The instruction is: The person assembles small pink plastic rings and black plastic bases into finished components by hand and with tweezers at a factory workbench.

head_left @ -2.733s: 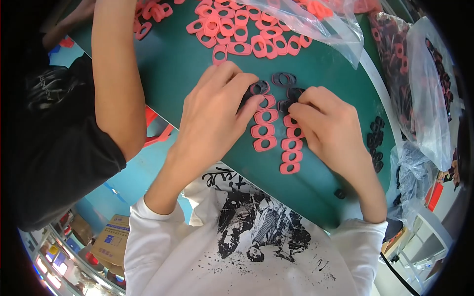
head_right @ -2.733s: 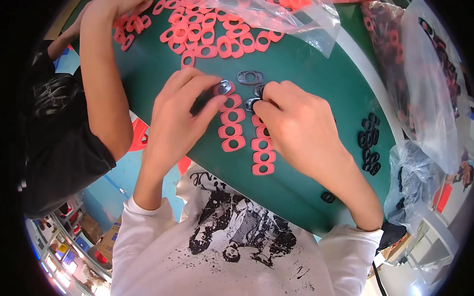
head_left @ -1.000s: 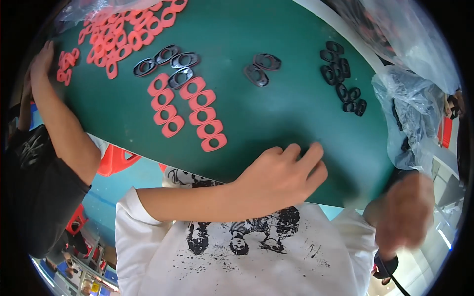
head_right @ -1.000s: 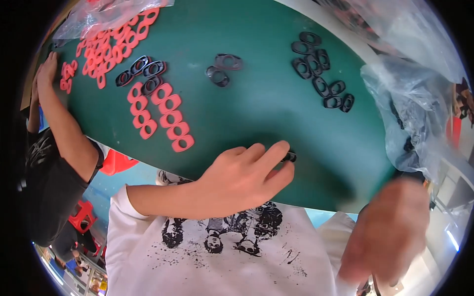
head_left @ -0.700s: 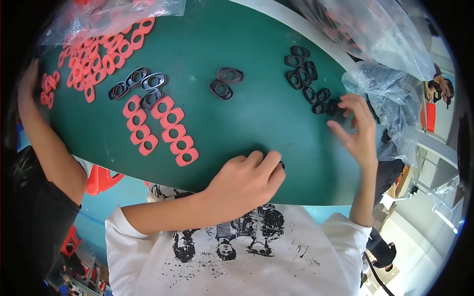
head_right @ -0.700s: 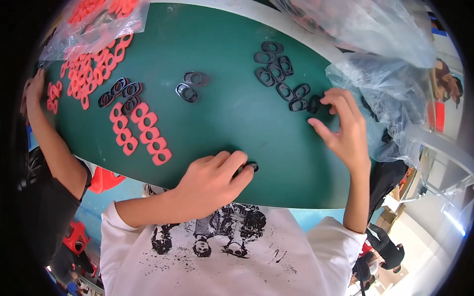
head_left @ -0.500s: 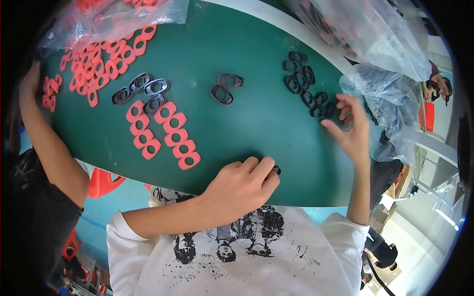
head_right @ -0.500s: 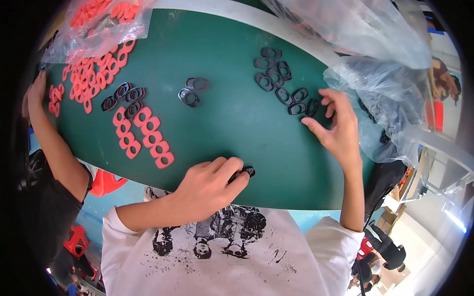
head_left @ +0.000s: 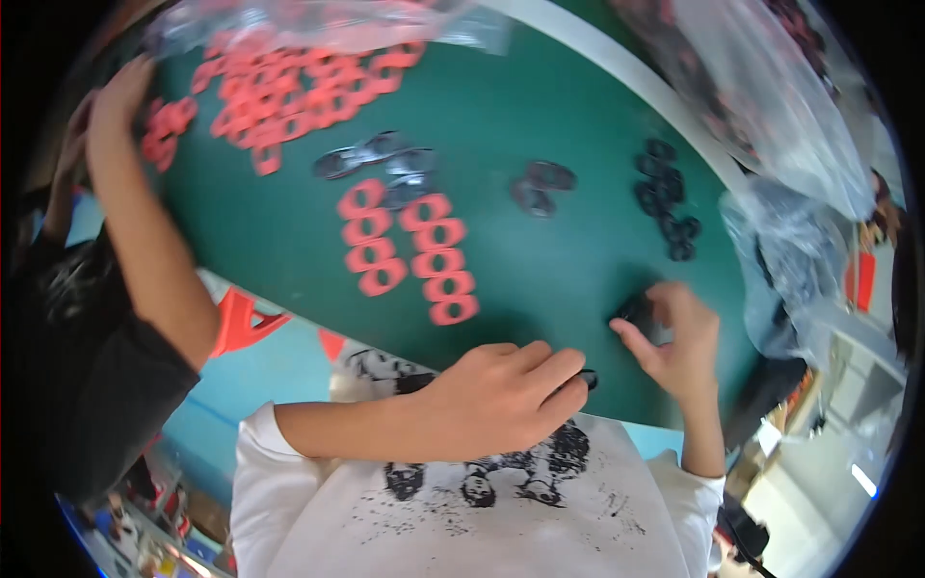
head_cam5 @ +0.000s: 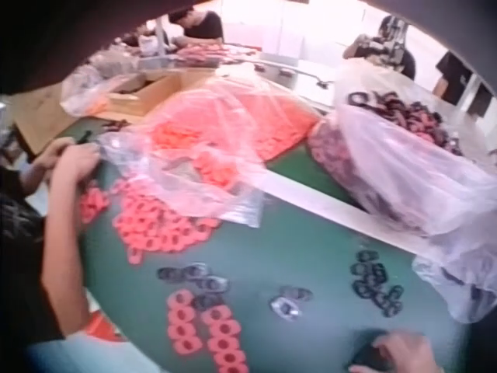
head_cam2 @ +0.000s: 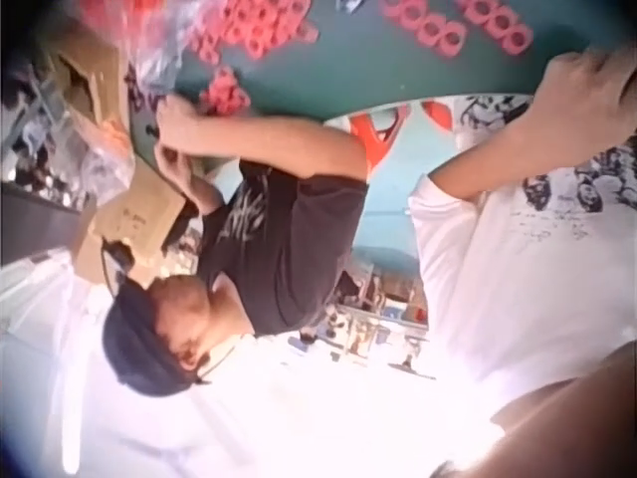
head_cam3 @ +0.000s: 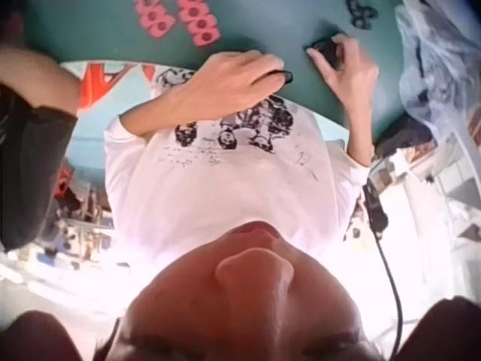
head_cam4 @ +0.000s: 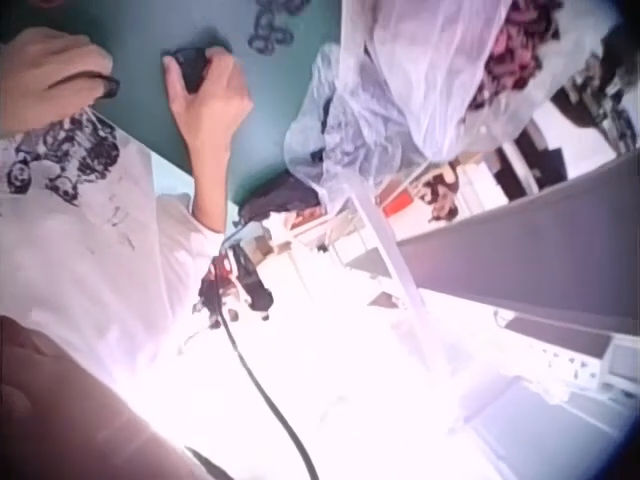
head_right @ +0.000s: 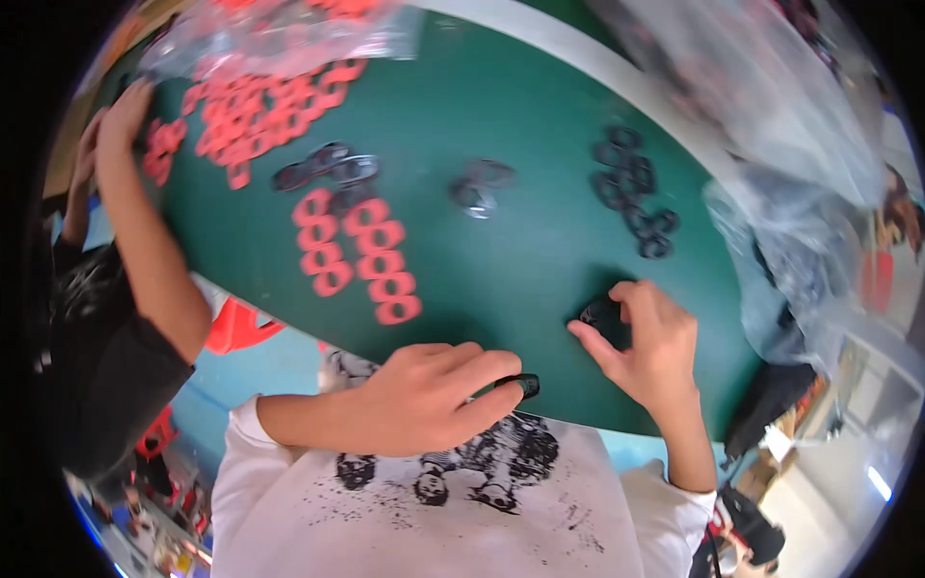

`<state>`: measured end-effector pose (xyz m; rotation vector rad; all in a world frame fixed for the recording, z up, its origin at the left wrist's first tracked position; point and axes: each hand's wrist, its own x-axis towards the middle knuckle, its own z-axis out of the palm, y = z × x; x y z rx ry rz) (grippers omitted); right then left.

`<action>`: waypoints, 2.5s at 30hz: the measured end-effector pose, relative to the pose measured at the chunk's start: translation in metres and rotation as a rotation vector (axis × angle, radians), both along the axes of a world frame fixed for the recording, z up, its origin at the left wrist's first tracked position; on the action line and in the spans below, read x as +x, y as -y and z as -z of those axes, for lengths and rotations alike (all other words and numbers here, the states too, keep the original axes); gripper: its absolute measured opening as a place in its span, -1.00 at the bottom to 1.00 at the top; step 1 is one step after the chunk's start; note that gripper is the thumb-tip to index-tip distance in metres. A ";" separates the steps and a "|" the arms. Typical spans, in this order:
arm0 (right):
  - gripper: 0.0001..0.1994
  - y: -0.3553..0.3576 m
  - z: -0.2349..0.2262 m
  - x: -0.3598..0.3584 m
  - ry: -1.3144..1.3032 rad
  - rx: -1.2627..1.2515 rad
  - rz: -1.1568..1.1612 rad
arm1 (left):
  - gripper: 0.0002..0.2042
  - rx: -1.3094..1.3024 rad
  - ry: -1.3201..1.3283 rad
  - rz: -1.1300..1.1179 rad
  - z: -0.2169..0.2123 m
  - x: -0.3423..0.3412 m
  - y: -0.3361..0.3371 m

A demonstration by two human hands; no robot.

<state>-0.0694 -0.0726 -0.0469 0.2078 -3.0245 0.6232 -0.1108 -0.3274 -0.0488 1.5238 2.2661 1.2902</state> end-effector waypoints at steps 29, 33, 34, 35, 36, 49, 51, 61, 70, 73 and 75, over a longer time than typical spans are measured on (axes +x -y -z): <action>-0.72 0.044 -0.006 -0.053 0.110 -0.213 -0.436 | -0.89 -0.426 -0.102 -0.723 -0.010 -0.078 0.088; -0.70 0.046 -0.008 -0.058 0.126 -0.214 -0.443 | -0.90 -0.449 -0.093 -0.701 -0.008 -0.083 0.086; -0.71 0.046 -0.008 -0.058 0.128 -0.227 -0.422 | -0.90 -0.399 -0.031 -0.699 -0.007 -0.085 0.087; -0.71 0.044 -0.008 -0.057 0.126 -0.230 -0.424 | -0.91 -0.348 0.031 -0.696 -0.006 -0.085 0.088; -0.71 0.042 -0.008 -0.056 0.130 -0.222 -0.407 | -0.91 -0.350 0.030 -0.698 -0.006 -0.082 0.087; -0.75 0.050 -0.006 -0.061 0.011 -0.154 -0.444 | -0.92 -0.406 -0.027 -0.709 -0.005 -0.082 0.089; -0.77 0.053 -0.002 -0.062 -0.005 -0.173 -0.453 | -0.90 -0.407 -0.059 -0.677 -0.005 -0.083 0.089; -0.79 0.076 -0.007 -0.078 -0.140 -0.272 -0.510 | -0.86 -0.401 -0.198 -0.739 -0.001 -0.075 0.093; -0.77 0.118 -0.004 -0.124 -0.236 -0.159 -0.633 | -0.84 -0.262 -0.198 -0.785 0.014 -0.081 0.095; -0.77 0.122 0.000 -0.127 -0.200 -0.130 -0.648 | -0.84 -0.188 -0.122 -0.799 0.015 -0.078 0.095; -0.77 0.124 0.001 -0.128 -0.188 -0.127 -0.638 | -0.84 -0.154 -0.081 -0.787 0.013 -0.076 0.095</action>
